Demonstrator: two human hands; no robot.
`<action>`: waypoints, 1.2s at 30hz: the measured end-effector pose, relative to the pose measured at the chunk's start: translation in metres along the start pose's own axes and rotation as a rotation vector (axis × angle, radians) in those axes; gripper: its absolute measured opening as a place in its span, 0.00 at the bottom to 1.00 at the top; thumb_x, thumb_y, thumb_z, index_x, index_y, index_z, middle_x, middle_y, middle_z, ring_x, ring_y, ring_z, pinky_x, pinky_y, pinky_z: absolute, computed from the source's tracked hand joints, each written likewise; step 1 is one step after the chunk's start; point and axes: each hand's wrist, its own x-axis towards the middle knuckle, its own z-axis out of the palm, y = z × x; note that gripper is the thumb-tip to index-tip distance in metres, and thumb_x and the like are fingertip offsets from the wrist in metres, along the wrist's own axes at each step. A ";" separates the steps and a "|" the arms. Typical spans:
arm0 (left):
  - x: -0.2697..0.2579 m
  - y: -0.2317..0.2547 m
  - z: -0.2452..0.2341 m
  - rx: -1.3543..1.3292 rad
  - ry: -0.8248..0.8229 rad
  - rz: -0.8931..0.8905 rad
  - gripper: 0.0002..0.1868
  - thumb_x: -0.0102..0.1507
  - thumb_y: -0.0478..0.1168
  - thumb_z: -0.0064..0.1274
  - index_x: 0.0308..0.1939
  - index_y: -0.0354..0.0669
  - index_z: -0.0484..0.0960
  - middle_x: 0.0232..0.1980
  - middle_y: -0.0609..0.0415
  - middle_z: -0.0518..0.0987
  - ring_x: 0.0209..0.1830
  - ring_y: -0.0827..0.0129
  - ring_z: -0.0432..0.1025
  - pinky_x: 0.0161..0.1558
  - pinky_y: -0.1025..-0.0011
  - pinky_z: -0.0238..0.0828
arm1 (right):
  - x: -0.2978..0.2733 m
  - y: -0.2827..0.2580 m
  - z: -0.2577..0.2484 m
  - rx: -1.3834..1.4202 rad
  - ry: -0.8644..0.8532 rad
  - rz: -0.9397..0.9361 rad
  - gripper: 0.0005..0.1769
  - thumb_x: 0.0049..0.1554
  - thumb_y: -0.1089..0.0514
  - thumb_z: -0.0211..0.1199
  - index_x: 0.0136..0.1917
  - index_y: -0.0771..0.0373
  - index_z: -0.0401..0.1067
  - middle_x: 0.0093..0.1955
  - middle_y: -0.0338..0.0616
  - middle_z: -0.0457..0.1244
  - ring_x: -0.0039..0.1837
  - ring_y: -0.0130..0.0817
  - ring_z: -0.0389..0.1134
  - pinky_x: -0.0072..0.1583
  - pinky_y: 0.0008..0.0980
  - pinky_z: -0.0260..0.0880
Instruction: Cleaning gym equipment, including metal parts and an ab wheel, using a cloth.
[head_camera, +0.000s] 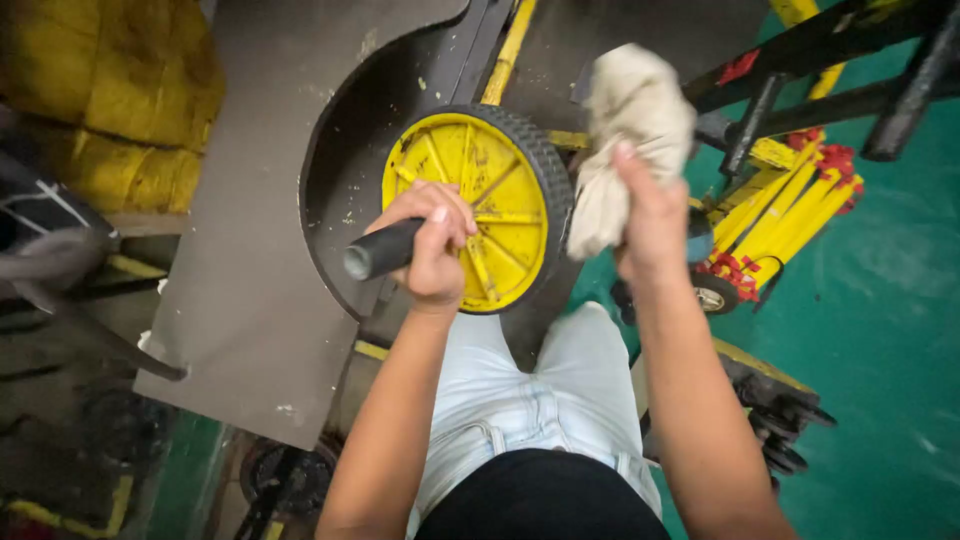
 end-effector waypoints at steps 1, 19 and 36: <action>0.001 0.001 -0.003 -0.010 -0.004 0.002 0.05 0.61 0.32 0.48 0.30 0.39 0.70 0.23 0.55 0.71 0.25 0.67 0.69 0.48 0.63 0.68 | -0.005 -0.014 0.004 -0.003 0.003 -0.010 0.26 0.63 0.56 0.67 0.69 0.73 0.69 0.60 0.51 0.66 0.56 0.39 0.69 0.59 0.37 0.72; 0.061 -0.017 0.043 0.046 0.016 0.234 0.06 0.64 0.28 0.50 0.32 0.38 0.72 0.27 0.55 0.72 0.21 0.70 0.67 0.32 0.71 0.71 | -0.004 -0.044 -0.022 -0.736 -0.315 -0.490 0.42 0.52 0.63 0.61 0.78 0.73 0.57 0.82 0.59 0.54 0.81 0.44 0.55 0.78 0.38 0.52; 0.068 -0.035 0.016 -0.004 0.159 0.197 0.07 0.63 0.27 0.47 0.32 0.39 0.70 0.26 0.55 0.69 0.23 0.71 0.65 0.32 0.70 0.69 | 0.031 -0.006 -0.034 -0.795 -0.078 -0.358 0.25 0.64 0.49 0.56 0.66 0.70 0.72 0.62 0.53 0.70 0.64 0.36 0.70 0.68 0.33 0.67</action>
